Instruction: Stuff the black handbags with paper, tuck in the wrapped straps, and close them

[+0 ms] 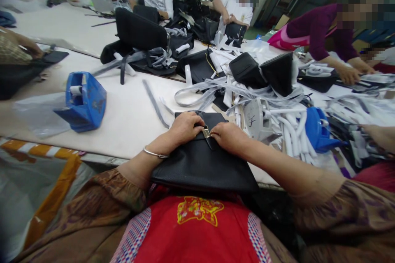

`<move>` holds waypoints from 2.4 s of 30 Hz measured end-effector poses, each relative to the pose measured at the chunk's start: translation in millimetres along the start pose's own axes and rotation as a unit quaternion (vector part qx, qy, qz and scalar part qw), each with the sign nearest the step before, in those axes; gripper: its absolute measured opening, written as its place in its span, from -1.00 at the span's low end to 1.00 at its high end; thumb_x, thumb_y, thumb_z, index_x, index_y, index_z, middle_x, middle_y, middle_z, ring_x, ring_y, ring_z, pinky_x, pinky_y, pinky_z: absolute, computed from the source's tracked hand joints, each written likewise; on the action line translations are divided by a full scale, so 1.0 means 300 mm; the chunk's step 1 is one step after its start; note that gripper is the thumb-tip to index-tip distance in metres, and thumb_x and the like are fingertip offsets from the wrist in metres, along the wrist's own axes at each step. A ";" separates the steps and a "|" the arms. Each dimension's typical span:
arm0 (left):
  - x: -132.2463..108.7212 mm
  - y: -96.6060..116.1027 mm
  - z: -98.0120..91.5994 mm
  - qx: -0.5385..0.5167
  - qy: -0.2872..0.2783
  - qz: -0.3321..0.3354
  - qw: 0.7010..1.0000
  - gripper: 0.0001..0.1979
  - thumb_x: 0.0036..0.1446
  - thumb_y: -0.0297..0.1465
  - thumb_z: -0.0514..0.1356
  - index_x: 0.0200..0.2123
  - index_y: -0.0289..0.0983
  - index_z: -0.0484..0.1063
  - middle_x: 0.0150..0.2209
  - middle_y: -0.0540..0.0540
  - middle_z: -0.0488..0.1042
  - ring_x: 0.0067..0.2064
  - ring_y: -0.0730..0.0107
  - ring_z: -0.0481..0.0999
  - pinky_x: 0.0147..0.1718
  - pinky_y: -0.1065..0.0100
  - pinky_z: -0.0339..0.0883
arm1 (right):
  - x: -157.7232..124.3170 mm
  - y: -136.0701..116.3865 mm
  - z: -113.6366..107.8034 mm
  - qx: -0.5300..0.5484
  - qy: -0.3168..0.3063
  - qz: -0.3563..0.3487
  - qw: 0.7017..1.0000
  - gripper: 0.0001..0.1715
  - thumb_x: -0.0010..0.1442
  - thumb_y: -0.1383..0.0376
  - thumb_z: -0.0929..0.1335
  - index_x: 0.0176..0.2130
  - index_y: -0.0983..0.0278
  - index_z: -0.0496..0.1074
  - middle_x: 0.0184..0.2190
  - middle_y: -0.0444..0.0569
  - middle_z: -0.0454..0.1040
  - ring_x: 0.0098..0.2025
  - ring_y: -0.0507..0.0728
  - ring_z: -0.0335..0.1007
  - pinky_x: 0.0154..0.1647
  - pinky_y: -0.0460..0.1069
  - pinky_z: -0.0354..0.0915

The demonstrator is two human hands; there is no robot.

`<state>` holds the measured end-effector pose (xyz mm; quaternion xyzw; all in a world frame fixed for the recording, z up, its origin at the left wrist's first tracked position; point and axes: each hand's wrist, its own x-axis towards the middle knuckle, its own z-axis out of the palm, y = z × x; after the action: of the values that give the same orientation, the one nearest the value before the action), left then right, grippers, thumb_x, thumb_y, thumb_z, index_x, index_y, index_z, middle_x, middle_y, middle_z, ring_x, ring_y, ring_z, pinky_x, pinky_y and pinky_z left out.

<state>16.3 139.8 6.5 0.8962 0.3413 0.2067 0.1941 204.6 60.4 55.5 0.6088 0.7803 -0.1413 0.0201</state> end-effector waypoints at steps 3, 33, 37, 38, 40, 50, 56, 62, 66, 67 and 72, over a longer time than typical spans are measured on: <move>0.001 -0.001 0.001 -0.005 0.000 -0.001 1.000 -0.86 0.13 -0.34 0.25 -0.26 -0.16 0.60 -0.23 -0.10 0.54 -0.11 0.22 0.49 -0.04 0.26 0.34 | -0.018 0.013 0.016 -0.157 0.025 -0.151 0.976 -0.73 0.26 0.46 0.26 -0.15 0.34 0.54 -0.34 0.06 0.49 -0.34 0.11 0.38 -0.33 -0.03 0.18; -0.004 -0.013 0.013 0.008 0.008 0.008 1.000 -0.87 0.12 -0.32 0.27 -0.27 -0.17 0.60 -0.25 -0.09 0.54 -0.15 0.21 0.50 -0.11 0.27 0.35 | 0.014 0.029 0.028 -0.265 0.085 -0.295 0.914 -0.79 0.31 0.44 0.24 -0.31 0.37 0.44 -0.41 0.02 0.40 -0.40 0.09 0.20 -0.38 0.01 0.03; -0.003 -0.012 0.011 0.015 0.003 0.008 1.000 -0.88 0.12 -0.33 0.26 -0.27 -0.18 0.59 -0.25 -0.09 0.53 -0.16 0.22 0.50 -0.11 0.27 0.34 | 0.030 0.030 0.024 -0.265 0.101 -0.309 0.908 -0.74 0.33 0.43 0.22 -0.33 0.37 0.45 -0.43 0.02 0.39 -0.40 0.10 0.18 -0.37 0.01 0.03; -0.002 -0.010 0.010 0.017 0.001 0.007 1.000 -0.88 0.12 -0.33 0.26 -0.27 -0.18 0.59 -0.25 -0.09 0.54 -0.16 0.22 0.50 -0.11 0.27 0.34 | 0.036 0.027 0.020 -0.266 0.103 -0.311 0.907 -0.73 0.33 0.42 0.22 -0.33 0.37 0.45 -0.43 0.03 0.39 -0.41 0.10 0.18 -0.37 0.01 0.03; -0.002 -0.006 0.006 0.020 -0.003 0.004 1.000 -0.87 0.13 -0.34 0.25 -0.27 -0.18 0.59 -0.25 -0.10 0.54 -0.16 0.22 0.50 -0.11 0.27 0.34 | 0.050 0.022 0.014 -0.262 0.107 -0.310 0.908 -0.71 0.34 0.41 0.21 -0.34 0.37 0.46 -0.44 0.03 0.39 -0.42 0.10 0.18 -0.37 0.01 0.03; -0.006 -0.001 -0.007 0.027 -0.009 0.001 1.000 -0.85 0.14 -0.33 0.24 -0.22 -0.15 0.59 -0.22 -0.07 0.55 -0.12 0.22 0.50 -0.10 0.29 0.35 | 0.095 0.076 0.012 -0.072 0.171 -0.201 0.962 -0.77 0.32 0.31 0.26 -0.25 0.32 0.50 -0.35 0.03 0.48 -0.33 0.10 0.37 -0.33 -0.04 0.18; -0.007 -0.002 -0.004 0.012 0.002 -0.002 1.000 -0.87 0.13 -0.33 0.26 -0.25 -0.15 0.59 -0.23 -0.08 0.54 -0.13 0.22 0.49 -0.10 0.28 0.35 | 0.044 0.091 0.009 0.016 0.190 -0.186 0.964 -0.81 0.29 0.32 0.29 -0.24 0.30 0.51 -0.36 0.00 0.49 -0.33 0.11 0.42 -0.27 -0.04 0.27; -0.005 -0.003 0.003 0.003 0.008 0.006 1.000 -0.88 0.12 -0.35 0.25 -0.28 -0.17 0.59 -0.25 -0.07 0.54 -0.14 0.23 0.50 -0.10 0.28 0.34 | -0.007 0.081 0.041 -0.011 0.138 -0.219 0.966 -0.75 0.34 0.31 0.25 -0.18 0.32 0.50 -0.34 0.02 0.48 -0.34 0.09 0.42 -0.31 -0.05 0.28; -0.004 -0.002 0.005 0.000 0.006 0.002 1.000 -0.88 0.12 -0.36 0.24 -0.28 -0.17 0.59 -0.24 -0.07 0.55 -0.13 0.23 0.50 -0.08 0.28 0.34 | -0.004 0.075 0.041 -0.052 0.099 -0.246 0.963 -0.74 0.33 0.38 0.24 -0.13 0.32 0.51 -0.29 0.03 0.49 -0.30 0.08 0.42 -0.29 -0.07 0.27; -0.004 -0.002 0.005 0.000 0.006 0.002 1.000 -0.88 0.12 -0.37 0.24 -0.28 -0.17 0.59 -0.24 -0.07 0.55 -0.13 0.23 0.50 -0.08 0.28 0.34 | -0.001 0.072 0.038 -0.071 0.086 -0.254 0.961 -0.73 0.32 0.41 0.24 -0.12 0.32 0.51 -0.28 0.04 0.50 -0.28 0.08 0.42 -0.28 -0.07 0.27; -0.006 -0.001 0.004 0.008 0.005 0.002 1.000 -0.88 0.13 -0.35 0.24 -0.28 -0.18 0.59 -0.25 -0.07 0.54 -0.14 0.24 0.50 -0.09 0.28 0.34 | 0.009 0.043 0.014 -0.182 0.023 -0.268 0.946 -0.71 0.25 0.50 0.25 -0.09 0.37 0.48 -0.23 0.09 0.51 -0.22 0.13 0.43 -0.22 -0.02 0.25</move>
<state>15.7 138.5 4.8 0.8975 0.3420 0.2085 0.1848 215.8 64.7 48.4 0.3665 0.9273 0.0174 0.0742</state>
